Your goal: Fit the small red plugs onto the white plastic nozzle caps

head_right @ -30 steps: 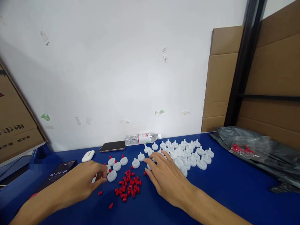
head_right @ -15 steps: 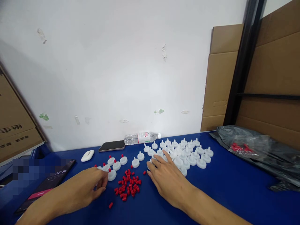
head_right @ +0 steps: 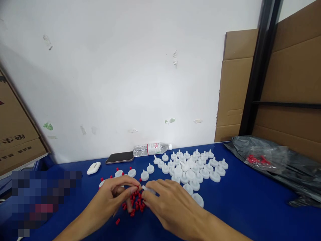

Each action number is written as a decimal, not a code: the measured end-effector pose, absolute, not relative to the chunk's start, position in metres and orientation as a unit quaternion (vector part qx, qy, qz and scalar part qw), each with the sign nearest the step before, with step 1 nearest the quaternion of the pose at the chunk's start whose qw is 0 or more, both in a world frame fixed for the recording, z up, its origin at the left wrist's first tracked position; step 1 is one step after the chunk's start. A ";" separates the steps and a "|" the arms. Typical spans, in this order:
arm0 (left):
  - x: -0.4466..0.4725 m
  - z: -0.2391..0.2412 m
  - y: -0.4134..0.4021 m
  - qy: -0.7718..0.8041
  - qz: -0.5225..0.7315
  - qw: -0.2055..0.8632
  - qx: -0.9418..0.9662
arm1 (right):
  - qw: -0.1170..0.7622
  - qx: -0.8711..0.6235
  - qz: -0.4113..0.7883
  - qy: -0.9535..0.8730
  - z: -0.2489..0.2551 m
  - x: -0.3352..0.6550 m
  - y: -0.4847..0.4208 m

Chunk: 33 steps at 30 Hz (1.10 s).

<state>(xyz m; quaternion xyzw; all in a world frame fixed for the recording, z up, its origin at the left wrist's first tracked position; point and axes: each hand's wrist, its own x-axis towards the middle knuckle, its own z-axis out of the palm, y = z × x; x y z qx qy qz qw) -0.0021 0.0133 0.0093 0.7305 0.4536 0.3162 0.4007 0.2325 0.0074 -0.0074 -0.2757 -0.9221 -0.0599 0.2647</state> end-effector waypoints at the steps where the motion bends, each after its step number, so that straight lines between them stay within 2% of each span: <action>1: 0.001 0.009 0.011 0.449 0.328 0.423 0.715 | 0.263 -0.267 -0.063 -0.925 -0.008 0.232 0.006; 7: 0.008 0.011 0.005 0.433 0.359 0.474 0.678 | 0.279 -0.245 -0.084 -0.925 -0.009 0.231 0.005; 11: 0.010 0.008 0.004 0.430 0.382 0.471 0.669 | 0.294 -0.235 -0.095 -0.922 -0.010 0.232 0.007; 16: 0.011 0.007 0.002 0.438 0.366 0.383 0.726 | 0.281 -0.225 -0.112 -0.926 -0.013 0.234 0.007; 19: 0.010 0.010 0.003 0.451 0.354 0.292 0.765 | 0.316 -0.226 -0.118 -0.914 -0.011 0.235 0.006; 24: 0.005 0.007 0.008 0.482 0.299 0.311 0.762 | 0.342 -0.233 -0.101 -0.905 -0.009 0.236 0.004; 29: -0.004 0.005 0.003 0.395 0.244 0.152 0.872 | 0.351 -0.214 -0.115 -0.904 -0.012 0.233 0.000; 33: -0.006 0.005 -0.005 0.352 0.243 0.162 0.889 | 0.392 -0.185 -0.147 -0.889 -0.016 0.225 -0.006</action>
